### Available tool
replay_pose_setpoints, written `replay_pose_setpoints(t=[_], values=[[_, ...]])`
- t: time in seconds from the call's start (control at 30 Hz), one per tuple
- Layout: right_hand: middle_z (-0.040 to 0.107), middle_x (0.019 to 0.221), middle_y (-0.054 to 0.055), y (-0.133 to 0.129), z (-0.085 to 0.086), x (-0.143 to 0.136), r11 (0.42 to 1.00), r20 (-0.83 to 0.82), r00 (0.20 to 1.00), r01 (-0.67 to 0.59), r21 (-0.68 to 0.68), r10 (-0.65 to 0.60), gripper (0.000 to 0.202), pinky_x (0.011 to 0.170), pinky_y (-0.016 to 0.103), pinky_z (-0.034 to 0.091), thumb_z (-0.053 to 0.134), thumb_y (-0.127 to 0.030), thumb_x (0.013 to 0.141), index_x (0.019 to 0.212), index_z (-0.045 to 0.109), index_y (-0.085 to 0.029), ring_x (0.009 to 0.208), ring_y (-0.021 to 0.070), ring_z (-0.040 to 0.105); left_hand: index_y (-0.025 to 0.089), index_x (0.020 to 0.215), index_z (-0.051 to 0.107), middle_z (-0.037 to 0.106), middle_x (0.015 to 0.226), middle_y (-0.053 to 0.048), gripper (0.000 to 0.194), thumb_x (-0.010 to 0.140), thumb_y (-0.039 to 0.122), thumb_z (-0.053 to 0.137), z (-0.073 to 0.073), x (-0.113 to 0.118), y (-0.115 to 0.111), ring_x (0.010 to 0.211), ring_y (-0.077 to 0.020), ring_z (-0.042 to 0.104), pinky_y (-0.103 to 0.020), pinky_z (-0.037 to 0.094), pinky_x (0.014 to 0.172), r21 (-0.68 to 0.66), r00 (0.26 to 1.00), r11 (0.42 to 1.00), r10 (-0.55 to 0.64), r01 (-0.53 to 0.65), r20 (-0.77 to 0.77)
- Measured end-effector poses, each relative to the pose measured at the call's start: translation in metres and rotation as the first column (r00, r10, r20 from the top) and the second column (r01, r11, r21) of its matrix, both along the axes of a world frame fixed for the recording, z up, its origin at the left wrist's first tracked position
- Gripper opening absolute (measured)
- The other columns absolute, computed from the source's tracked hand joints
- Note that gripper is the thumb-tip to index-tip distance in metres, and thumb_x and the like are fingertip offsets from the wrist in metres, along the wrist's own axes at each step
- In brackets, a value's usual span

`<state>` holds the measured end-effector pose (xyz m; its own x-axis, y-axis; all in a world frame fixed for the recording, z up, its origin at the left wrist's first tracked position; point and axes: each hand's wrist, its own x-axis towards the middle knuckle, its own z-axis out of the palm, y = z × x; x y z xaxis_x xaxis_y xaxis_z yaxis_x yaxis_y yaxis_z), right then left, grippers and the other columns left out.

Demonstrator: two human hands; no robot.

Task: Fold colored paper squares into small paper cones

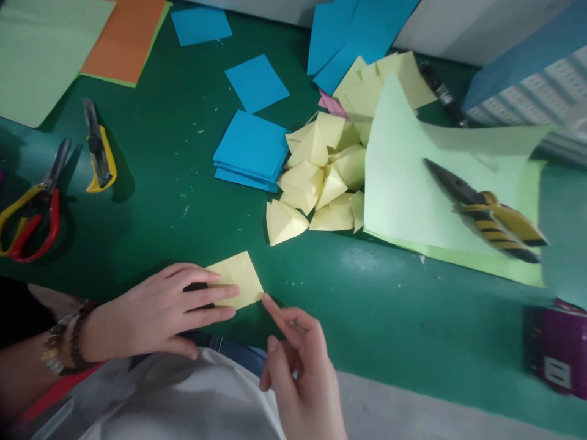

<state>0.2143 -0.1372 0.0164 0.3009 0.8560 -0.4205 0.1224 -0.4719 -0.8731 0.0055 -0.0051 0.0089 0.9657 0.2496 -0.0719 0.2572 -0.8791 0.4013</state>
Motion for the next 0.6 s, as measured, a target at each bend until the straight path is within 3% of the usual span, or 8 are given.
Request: replay_pose_setpoints(t=[0.13,0.2,0.27,0.33,0.43,0.6], values=[[0.064,0.126,0.017,0.004,-0.001,0.011,0.994,0.209,0.977,0.025,0.111,-0.048,0.009,0.037,0.022,0.044,0.049,-0.027,0.094,0.101,0.046,-0.023,0.038,0.003,0.047,0.028,0.134,0.052,0.044,0.149,0.002,0.064,0.079,0.058,0.069,-0.002,-0.001,0.001,0.126,-0.0235,0.043,-0.037,0.034,0.1,-0.025,1.0,1.0,-0.009,0.009,0.001],[0.07,0.112,0.01,0.01,-0.004,0.014,0.972,0.408,0.912,-0.122,0.202,0.03,0.006,0.041,0.021,0.045,0.052,-0.022,0.092,0.098,0.05,-0.023,0.045,0.005,0.053,0.028,0.134,0.052,0.044,0.149,0.002,0.065,0.078,0.057,0.069,-0.002,-0.002,0.001,0.127,-0.0244,0.042,-0.038,0.032,0.101,-0.039,1.0,0.999,-0.016,0.016,-0.006],[0.071,0.092,0.004,0.019,-0.011,0.017,0.899,0.642,0.759,-0.349,0.265,0.106,0.007,0.051,0.02,0.048,0.056,-0.017,0.089,0.093,0.056,-0.023,0.059,0.0086,0.062,0.029,0.136,0.049,0.042,0.151,0.001,0.067,0.079,0.057,0.069,-0.001,-0.001,0.002,0.127,-0.0256,0.042,-0.038,0.031,0.102,-0.057,0.999,0.998,-0.024,0.022,-0.024],[0.068,0.08,0.001,0.029,-0.018,0.019,0.829,0.803,0.588,-0.497,0.257,0.104,0.006,0.058,0.021,0.048,0.058,-0.016,0.089,0.09,0.059,-0.021,0.065,0.0101,0.064,0.03,0.141,0.043,0.041,0.152,0.0,0.073,0.079,0.056,0.07,0.0,-0.001,0.002,0.128,-0.0266,0.042,-0.038,0.03,0.102,-0.078,0.999,0.997,-0.02,0.018,-0.033],[0.063,0.072,-0.001,0.039,-0.027,0.02,0.79,0.89,0.446,-0.576,0.21,0.089,0.005,0.054,0.023,0.044,0.057,-0.018,0.091,0.088,0.061,-0.019,0.059,0.0099,0.059,0.027,0.15,0.027,0.046,0.148,-0.004,0.09,0.077,0.054,0.072,0.002,0.0,0.002,0.127,-0.0268,0.042,-0.037,0.03,0.103,-0.114,1.0,0.993,0.013,-0.016,-0.029],[0.058,0.064,-0.002,0.037,-0.028,0.01,0.735,0.891,0.439,-0.641,0.221,0.115,0.009,0.053,0.025,0.039,0.056,-0.016,0.092,0.085,0.06,-0.019,0.055,0.0102,0.052,0.018,0.15,0.025,0.057,0.133,-0.012,0.102,0.07,0.052,0.079,0.002,0.001,0.0,0.124,-0.0278,0.046,-0.037,0.034,0.101,-0.134,0.997,0.988,0.076,-0.076,-0.003]])
